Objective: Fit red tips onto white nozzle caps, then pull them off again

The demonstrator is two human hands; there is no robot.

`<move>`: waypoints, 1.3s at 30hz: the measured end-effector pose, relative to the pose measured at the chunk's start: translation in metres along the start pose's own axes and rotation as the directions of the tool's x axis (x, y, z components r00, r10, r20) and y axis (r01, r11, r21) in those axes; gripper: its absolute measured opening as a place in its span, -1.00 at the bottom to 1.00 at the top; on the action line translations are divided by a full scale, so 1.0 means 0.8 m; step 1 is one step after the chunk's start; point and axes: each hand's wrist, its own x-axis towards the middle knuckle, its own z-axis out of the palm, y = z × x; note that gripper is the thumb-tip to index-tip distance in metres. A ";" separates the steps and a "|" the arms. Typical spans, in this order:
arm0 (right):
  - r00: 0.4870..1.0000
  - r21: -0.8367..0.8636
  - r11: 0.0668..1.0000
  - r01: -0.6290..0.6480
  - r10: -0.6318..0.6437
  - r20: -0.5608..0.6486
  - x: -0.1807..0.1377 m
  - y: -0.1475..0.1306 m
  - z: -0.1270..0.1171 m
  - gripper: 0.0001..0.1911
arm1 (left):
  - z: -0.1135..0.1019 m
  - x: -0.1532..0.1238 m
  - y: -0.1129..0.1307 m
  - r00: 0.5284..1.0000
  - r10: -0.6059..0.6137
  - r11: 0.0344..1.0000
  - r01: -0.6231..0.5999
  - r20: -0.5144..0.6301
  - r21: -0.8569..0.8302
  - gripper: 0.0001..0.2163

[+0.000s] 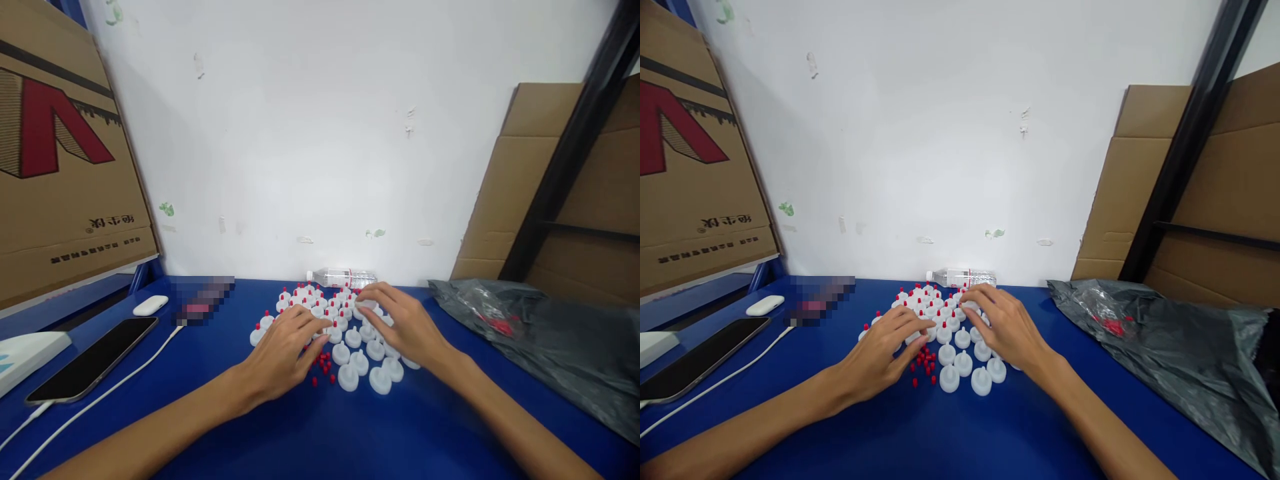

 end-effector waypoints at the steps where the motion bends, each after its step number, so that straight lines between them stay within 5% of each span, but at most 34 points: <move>1: 0.999 0.009 0.999 0.048 -0.048 0.006 0.001 -0.010 0.003 -0.84 | -0.002 0.000 0.002 0.999 -0.022 1.000 0.022 -0.030 -0.010 -0.78; 6: 0.960 0.120 0.953 0.280 -0.282 -0.001 0.000 -0.051 0.024 -0.89 | -0.002 -0.002 0.002 0.998 -0.045 0.999 0.044 -0.040 -0.006 -0.85; 11: 0.942 0.104 0.937 0.334 -0.336 0.009 -0.002 -0.052 0.030 -0.95 | 0.002 -0.002 0.003 0.998 -0.012 0.999 0.009 0.055 0.044 -0.74; 23: 0.848 -0.253 0.825 0.505 -0.529 -0.032 0.014 -0.045 0.018 -0.80 | 0.007 0.009 0.007 0.961 -0.271 0.887 0.271 0.052 -0.374 -0.61; 29: 0.893 -0.105 0.889 0.445 -0.449 -0.023 0.003 -0.043 0.031 -0.84 | 0.006 0.004 -0.002 0.999 -0.018 0.998 0.016 -0.030 -0.057 -0.71; 34: 0.917 0.071 0.914 0.399 -0.396 -0.051 -0.004 -0.049 0.031 -0.85 | -0.007 0.002 -0.004 0.982 0.187 0.971 -0.179 -0.037 0.161 -0.83; 39: 0.884 0.002 0.885 0.466 -0.465 -0.048 0.003 -0.051 0.028 -0.84 | -0.002 0.003 0.001 0.989 0.144 0.988 -0.145 0.018 0.057 -0.74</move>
